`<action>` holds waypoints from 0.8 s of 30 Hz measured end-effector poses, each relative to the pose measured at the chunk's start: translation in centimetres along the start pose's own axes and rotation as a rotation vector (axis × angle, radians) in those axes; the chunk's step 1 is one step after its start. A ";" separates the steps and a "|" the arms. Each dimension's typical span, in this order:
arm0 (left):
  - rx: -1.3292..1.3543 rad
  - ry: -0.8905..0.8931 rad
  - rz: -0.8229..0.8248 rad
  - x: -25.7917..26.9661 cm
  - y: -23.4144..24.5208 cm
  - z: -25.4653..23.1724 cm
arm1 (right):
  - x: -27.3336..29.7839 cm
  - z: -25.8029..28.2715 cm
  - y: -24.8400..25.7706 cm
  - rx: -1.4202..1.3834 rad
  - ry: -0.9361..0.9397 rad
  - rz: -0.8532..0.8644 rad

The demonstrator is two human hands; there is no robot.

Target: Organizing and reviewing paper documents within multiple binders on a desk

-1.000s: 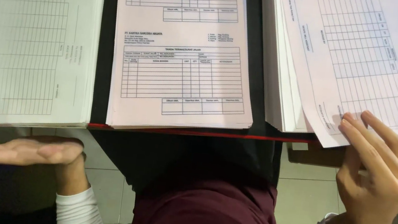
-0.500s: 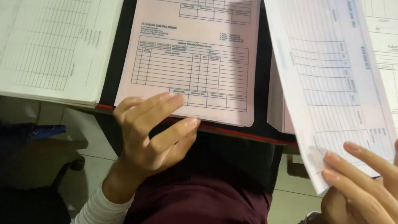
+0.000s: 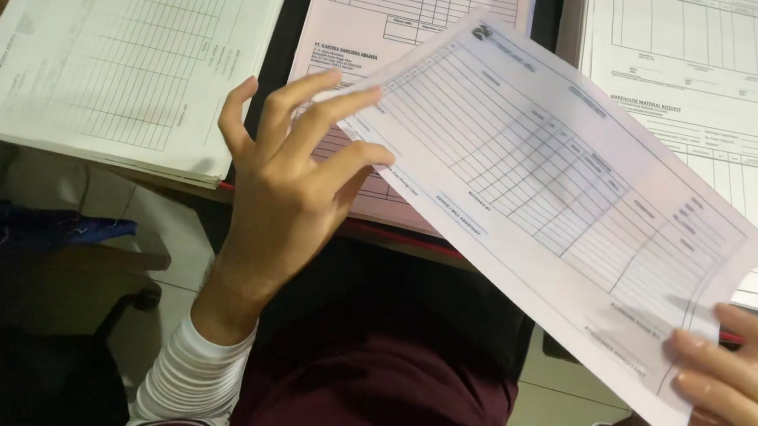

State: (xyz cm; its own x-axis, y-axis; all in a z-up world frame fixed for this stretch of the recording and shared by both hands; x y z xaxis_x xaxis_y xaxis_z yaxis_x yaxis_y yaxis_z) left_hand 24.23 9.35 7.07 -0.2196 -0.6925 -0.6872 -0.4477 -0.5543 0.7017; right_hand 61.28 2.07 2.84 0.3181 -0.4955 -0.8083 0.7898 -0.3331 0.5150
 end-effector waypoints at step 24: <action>-0.153 -0.169 -0.211 4.9 7.3 -2.1 | -6.6 4.5 -7.3 0.410 -0.049 -0.032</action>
State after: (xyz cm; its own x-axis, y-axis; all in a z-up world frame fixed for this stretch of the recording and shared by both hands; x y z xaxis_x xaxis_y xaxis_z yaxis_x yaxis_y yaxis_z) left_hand 21.68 0.95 9.22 -0.2822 -0.4749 -0.8335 -0.3663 -0.7497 0.5512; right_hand 51.09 4.18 5.70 0.2638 -0.5141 -0.8162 0.5214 -0.6359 0.5690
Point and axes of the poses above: each hand's wrist, its own x-axis away from the middle knuckle, its own y-axis out of the back of the hand, z = x × y, the point moved 5 cm from there along -x, towards the middle knuckle, and after that the axes turned 4 degrees about z, right-handed, at the moved point
